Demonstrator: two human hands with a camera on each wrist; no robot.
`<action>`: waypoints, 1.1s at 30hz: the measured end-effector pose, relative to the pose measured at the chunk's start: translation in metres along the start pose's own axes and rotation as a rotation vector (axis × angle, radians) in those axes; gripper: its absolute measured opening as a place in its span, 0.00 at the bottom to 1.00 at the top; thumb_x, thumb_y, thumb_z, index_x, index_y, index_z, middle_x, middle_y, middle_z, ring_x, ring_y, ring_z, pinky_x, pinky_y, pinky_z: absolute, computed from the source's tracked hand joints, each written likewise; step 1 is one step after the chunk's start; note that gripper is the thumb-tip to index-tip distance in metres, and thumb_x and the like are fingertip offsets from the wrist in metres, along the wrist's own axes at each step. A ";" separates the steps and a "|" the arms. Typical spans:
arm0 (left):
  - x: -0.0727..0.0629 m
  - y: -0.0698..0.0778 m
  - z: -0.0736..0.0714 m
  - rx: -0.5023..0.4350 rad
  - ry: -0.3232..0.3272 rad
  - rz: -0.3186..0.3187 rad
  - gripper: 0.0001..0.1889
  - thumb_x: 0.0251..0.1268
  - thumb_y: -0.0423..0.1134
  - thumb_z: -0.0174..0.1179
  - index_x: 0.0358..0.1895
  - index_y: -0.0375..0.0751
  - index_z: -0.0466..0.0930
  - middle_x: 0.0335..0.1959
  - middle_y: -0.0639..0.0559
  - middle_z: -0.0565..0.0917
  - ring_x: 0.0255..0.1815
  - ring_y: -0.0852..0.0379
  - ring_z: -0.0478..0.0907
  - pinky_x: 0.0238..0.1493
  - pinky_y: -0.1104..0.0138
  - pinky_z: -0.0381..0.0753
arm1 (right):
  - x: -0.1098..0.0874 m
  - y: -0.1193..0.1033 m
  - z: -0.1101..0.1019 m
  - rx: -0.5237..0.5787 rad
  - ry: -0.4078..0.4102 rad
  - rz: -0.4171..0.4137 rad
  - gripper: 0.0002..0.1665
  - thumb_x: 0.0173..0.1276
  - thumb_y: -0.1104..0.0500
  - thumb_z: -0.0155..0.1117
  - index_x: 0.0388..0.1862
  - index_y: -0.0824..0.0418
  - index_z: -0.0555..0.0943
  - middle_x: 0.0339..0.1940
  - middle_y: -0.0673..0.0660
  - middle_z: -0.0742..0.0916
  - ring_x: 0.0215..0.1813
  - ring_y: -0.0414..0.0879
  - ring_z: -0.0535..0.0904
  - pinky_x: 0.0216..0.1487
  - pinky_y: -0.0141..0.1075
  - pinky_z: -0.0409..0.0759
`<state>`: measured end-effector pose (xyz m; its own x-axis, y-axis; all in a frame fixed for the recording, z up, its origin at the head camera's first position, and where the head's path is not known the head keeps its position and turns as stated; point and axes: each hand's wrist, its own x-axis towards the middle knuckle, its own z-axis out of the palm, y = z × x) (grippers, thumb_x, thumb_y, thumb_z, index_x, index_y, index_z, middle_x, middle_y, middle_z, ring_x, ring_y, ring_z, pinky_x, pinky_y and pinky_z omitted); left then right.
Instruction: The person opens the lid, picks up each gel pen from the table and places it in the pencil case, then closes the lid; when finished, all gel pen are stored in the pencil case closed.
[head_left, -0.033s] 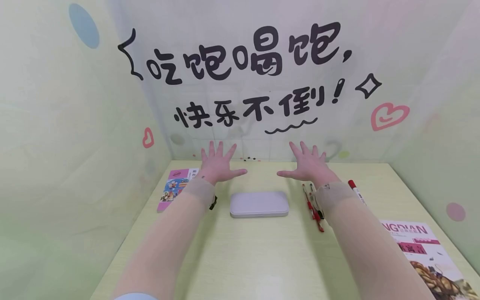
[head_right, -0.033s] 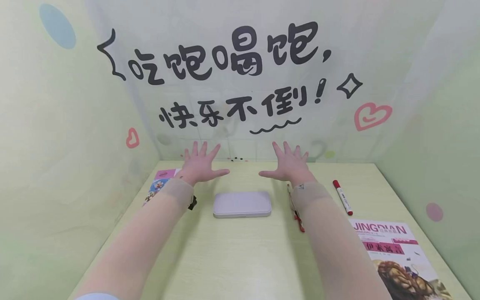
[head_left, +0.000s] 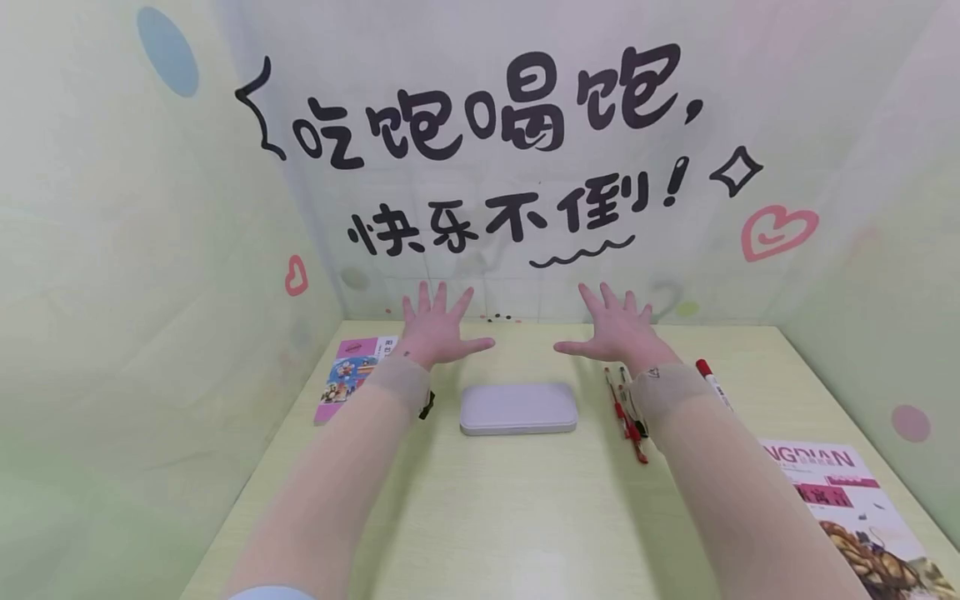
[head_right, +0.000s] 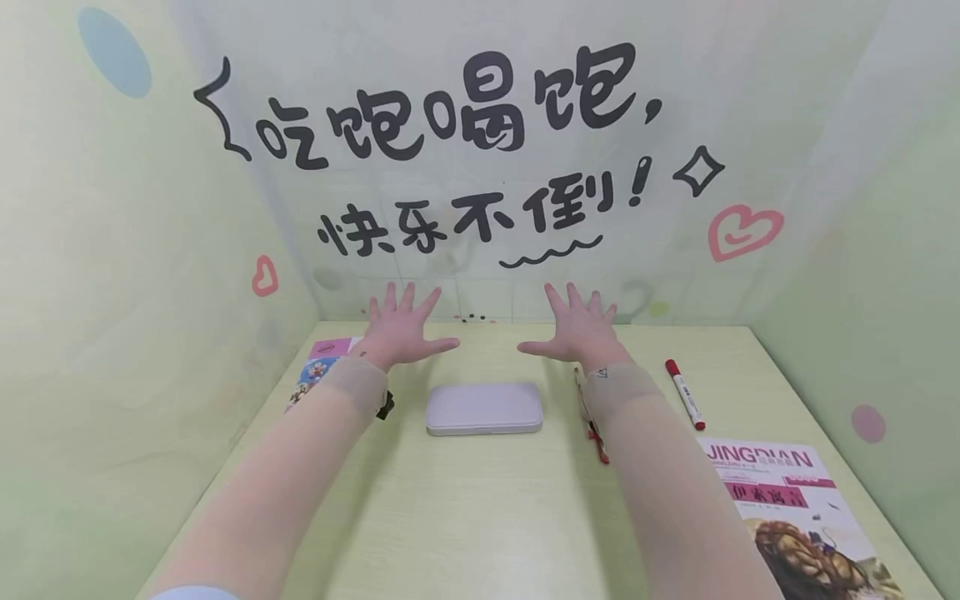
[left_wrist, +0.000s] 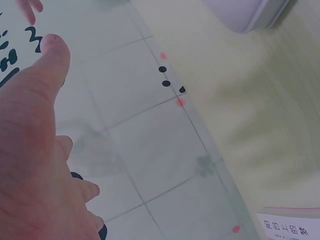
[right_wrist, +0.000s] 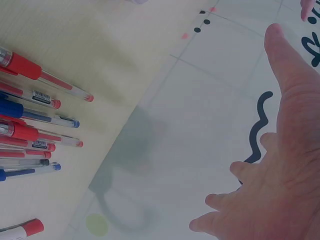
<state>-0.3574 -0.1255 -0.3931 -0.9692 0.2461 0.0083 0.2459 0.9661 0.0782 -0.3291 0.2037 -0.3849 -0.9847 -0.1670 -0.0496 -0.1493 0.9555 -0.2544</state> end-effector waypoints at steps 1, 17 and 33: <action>0.000 0.000 0.000 0.000 0.001 0.001 0.59 0.64 0.89 0.48 0.92 0.69 0.37 0.94 0.36 0.38 0.93 0.24 0.27 0.89 0.24 0.31 | 0.000 0.000 0.000 0.003 -0.001 0.001 0.77 0.65 0.15 0.64 0.95 0.47 0.36 0.94 0.72 0.44 0.88 0.88 0.37 0.81 0.88 0.36; 0.000 0.002 -0.007 -0.025 0.032 0.010 0.60 0.64 0.88 0.50 0.93 0.68 0.37 0.94 0.35 0.41 0.93 0.25 0.29 0.91 0.27 0.35 | -0.001 -0.006 -0.006 -0.005 0.010 -0.006 0.78 0.65 0.16 0.65 0.95 0.47 0.35 0.94 0.72 0.44 0.88 0.88 0.37 0.82 0.87 0.36; -0.022 0.007 0.016 -0.178 0.020 0.045 0.61 0.67 0.82 0.59 0.93 0.62 0.40 0.94 0.34 0.43 0.94 0.27 0.37 0.94 0.34 0.40 | -0.009 -0.018 0.033 0.126 0.038 -0.121 0.71 0.69 0.22 0.68 0.95 0.45 0.43 0.95 0.70 0.48 0.90 0.84 0.41 0.86 0.83 0.44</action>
<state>-0.3344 -0.1232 -0.4092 -0.9578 0.2851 0.0355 0.2847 0.9247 0.2526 -0.3141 0.1799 -0.4113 -0.9633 -0.2673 0.0248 -0.2568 0.8904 -0.3759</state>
